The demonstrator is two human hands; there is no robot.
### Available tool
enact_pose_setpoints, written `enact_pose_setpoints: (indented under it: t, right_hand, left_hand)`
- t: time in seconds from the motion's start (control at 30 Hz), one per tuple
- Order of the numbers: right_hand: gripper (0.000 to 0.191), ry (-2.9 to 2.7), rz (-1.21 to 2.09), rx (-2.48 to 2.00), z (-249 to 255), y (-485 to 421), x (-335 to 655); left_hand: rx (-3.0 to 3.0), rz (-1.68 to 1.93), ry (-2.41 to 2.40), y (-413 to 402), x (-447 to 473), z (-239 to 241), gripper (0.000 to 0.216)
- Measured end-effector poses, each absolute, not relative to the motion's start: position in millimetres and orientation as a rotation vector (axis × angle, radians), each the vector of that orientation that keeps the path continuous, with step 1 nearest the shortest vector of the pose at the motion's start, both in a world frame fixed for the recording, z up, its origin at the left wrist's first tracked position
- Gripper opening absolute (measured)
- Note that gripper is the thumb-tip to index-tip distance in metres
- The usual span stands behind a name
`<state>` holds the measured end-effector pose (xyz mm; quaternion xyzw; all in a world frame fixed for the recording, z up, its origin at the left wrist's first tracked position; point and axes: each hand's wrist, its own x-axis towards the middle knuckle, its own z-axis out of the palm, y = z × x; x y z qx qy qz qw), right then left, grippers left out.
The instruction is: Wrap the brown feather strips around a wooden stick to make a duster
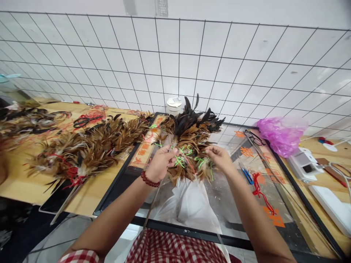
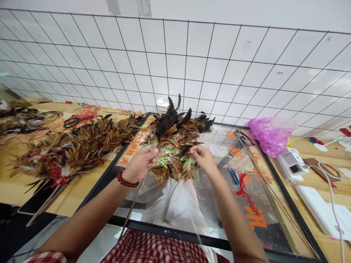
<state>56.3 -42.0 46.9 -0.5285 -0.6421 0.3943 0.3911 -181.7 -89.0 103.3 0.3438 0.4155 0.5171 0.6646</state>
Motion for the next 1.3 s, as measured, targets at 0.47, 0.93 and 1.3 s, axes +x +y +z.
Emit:
enact_pose_setpoints:
  t: [0.47, 0.93, 1.3]
  right_hand:
    - [0.038, -1.695, 1.405, -1.033, 62, -89, -12]
    - [0.022, -2.676, -0.145, -1.083, 153, -71, -3]
    - [0.019, -2.455, 1.463, -0.918, 107, -29, 26]
  left_hand:
    - [0.97, 1.036, 0.945, -88, -191, 115, 0.023]
    - [1.984, 0.792, 1.235, -109, -178, 100, 0.009]
    - [2.337, 0.371, 1.157, -145, -181, 120, 0.019]
